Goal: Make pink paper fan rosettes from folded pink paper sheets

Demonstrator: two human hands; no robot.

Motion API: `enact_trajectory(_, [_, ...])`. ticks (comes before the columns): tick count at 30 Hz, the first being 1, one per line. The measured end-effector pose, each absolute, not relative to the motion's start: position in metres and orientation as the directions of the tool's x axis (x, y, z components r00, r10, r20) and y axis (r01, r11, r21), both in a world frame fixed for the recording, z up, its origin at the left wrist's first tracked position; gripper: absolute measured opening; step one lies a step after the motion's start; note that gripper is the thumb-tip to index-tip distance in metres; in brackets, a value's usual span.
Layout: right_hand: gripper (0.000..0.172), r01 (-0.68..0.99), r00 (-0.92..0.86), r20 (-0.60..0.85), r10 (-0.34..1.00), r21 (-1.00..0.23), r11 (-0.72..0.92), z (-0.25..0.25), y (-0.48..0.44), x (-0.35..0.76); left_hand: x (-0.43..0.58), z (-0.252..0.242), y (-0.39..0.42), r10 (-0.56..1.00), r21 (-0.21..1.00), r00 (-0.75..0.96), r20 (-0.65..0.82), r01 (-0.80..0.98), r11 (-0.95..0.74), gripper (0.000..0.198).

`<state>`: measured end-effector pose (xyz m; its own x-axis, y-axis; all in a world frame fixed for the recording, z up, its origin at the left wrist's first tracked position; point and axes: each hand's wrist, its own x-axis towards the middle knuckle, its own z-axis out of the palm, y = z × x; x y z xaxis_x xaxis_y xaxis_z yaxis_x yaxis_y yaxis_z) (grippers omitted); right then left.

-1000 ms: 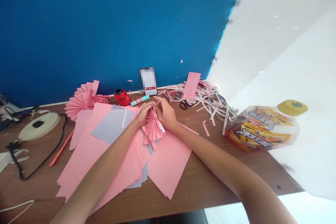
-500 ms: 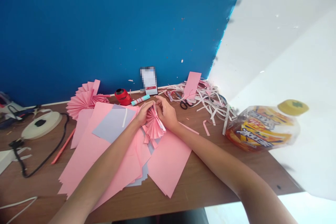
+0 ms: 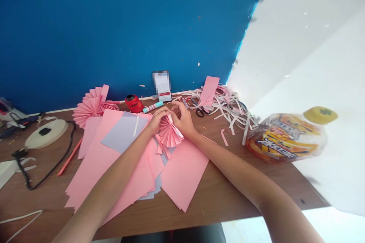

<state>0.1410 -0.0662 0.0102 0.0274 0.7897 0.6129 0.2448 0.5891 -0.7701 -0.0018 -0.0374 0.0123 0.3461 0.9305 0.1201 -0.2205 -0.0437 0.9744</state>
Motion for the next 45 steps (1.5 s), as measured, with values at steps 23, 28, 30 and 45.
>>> enact_trajectory(23, [0.027,0.339,0.030,0.624,0.781,-0.741,0.579,0.032,-0.062,0.152,-0.003,0.007,-0.035,0.900,0.959,0.332,0.284,-0.121,-0.258,0.027])
enact_trajectory(28, [0.026,0.455,-0.009,0.658,0.753,-0.668,0.590,0.034,-0.065,0.150,-0.004,0.008,-0.036,0.902,0.958,0.330,0.279,-0.159,-0.239,0.028])
enact_trajectory(30, [0.026,0.457,-0.039,0.656,0.754,-0.659,0.597,0.030,-0.064,0.150,-0.004,0.009,-0.037,0.901,0.960,0.335,0.275,-0.146,-0.239,0.029])
enact_trajectory(45, [0.029,0.508,-0.102,0.680,0.726,-0.592,0.626,0.018,-0.062,0.155,-0.004,0.005,-0.033,0.880,0.951,0.367,0.303,-0.174,-0.255,0.028])
